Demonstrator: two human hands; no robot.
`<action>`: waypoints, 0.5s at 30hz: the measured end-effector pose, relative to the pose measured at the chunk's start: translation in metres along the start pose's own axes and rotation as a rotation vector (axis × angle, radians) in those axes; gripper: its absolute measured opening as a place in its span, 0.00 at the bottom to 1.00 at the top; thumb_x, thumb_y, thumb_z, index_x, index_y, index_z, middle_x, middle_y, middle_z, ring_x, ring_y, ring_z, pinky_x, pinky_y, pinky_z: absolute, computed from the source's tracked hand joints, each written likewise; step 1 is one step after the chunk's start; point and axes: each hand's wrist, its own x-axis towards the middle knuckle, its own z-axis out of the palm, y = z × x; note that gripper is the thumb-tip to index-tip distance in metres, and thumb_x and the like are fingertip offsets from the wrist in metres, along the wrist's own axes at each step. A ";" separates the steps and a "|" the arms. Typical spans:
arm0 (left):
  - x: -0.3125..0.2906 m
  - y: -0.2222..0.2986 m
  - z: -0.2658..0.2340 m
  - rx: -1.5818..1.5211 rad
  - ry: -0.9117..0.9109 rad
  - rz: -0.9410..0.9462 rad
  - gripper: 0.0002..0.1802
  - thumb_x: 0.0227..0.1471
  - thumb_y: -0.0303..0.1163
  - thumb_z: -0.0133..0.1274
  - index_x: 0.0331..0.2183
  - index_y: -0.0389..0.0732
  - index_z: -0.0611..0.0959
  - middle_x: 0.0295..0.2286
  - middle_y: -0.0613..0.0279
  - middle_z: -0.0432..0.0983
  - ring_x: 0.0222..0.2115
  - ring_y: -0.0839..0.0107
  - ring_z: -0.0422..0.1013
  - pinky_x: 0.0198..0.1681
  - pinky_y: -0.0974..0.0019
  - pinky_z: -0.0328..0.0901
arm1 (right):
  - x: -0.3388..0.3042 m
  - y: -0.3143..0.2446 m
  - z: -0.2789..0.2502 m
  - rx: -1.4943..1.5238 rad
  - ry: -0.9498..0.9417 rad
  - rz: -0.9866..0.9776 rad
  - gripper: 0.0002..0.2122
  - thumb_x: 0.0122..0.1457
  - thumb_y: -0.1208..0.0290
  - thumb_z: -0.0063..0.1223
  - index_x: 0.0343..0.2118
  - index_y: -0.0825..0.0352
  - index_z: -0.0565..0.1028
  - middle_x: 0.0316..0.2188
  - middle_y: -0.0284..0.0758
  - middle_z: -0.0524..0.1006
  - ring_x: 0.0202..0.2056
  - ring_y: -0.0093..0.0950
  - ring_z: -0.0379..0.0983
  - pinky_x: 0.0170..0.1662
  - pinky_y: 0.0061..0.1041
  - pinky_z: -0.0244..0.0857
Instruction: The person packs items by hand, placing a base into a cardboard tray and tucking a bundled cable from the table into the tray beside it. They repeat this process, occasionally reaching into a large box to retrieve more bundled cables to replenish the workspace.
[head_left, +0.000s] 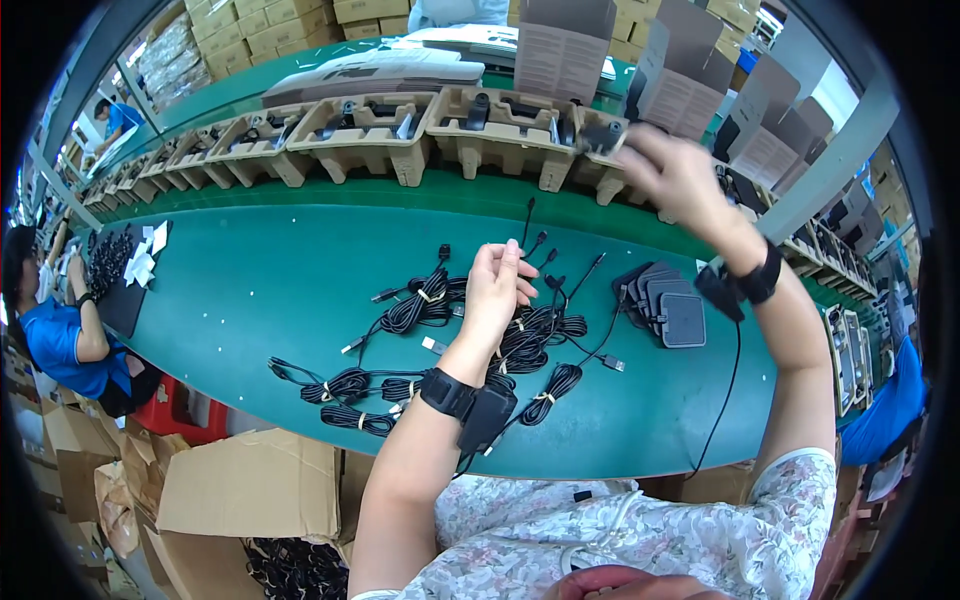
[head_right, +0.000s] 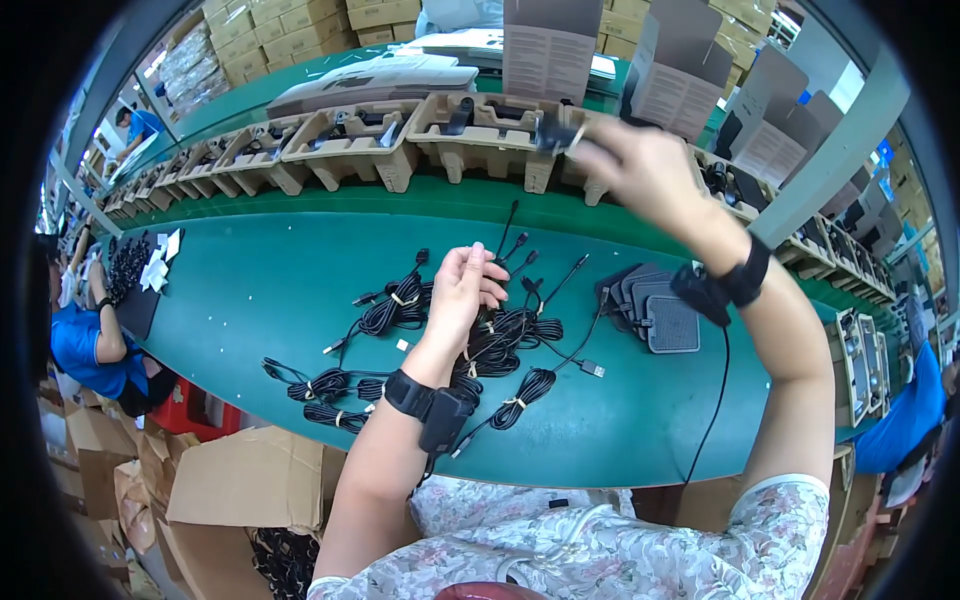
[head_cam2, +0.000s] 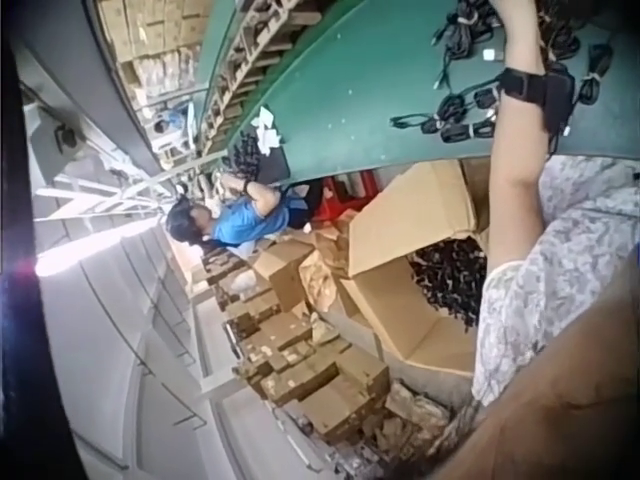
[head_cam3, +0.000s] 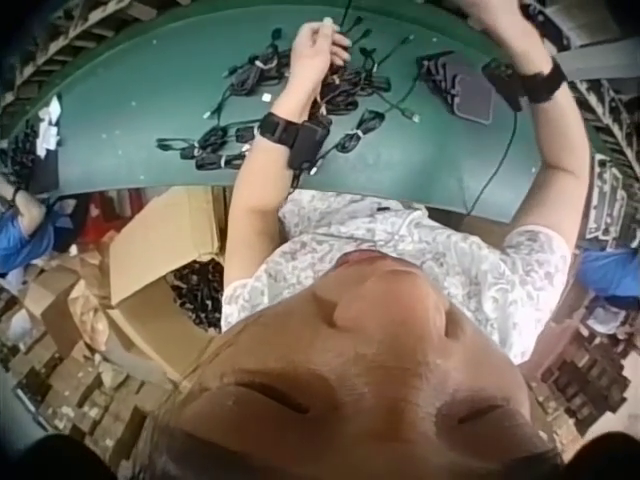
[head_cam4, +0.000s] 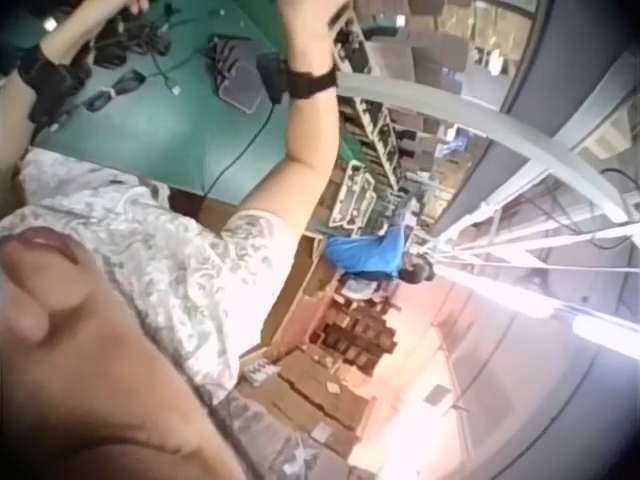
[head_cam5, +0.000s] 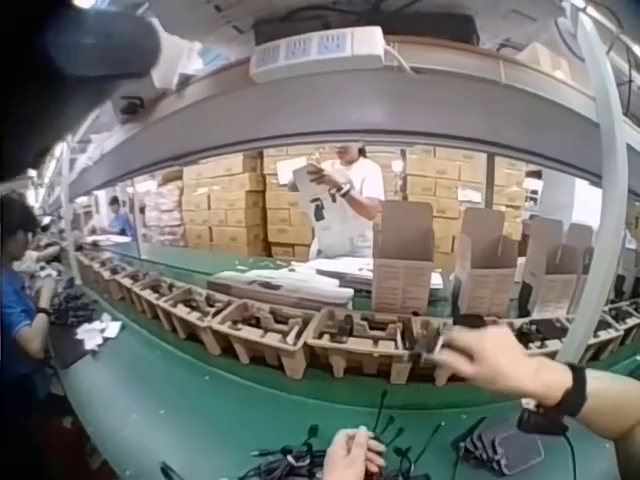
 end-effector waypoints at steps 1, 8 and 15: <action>0.003 -0.002 -0.004 0.049 0.035 0.000 0.19 0.57 0.44 0.39 0.34 0.35 0.67 0.24 0.57 0.72 0.16 0.78 0.67 0.16 0.79 0.60 | 0.014 0.012 -0.002 -0.026 0.040 0.116 0.14 0.54 0.62 0.48 0.40 0.64 0.72 0.31 0.43 0.75 0.31 0.40 0.72 0.33 0.30 0.66; 0.011 -0.009 -0.012 0.118 0.063 0.005 0.15 0.57 0.39 0.41 0.34 0.35 0.67 0.24 0.60 0.69 0.17 0.78 0.67 0.16 0.78 0.61 | 0.062 0.086 0.037 -0.166 -0.100 0.334 0.18 0.54 0.56 0.46 0.42 0.62 0.73 0.33 0.44 0.76 0.37 0.40 0.72 0.39 0.35 0.64; 0.012 -0.013 -0.018 0.160 0.058 0.014 0.13 0.56 0.37 0.42 0.34 0.35 0.67 0.24 0.60 0.69 0.17 0.79 0.67 0.16 0.78 0.61 | 0.104 0.100 0.048 -0.331 -0.657 0.497 0.19 0.54 0.56 0.45 0.41 0.66 0.73 0.38 0.44 0.75 0.40 0.40 0.71 0.42 0.35 0.63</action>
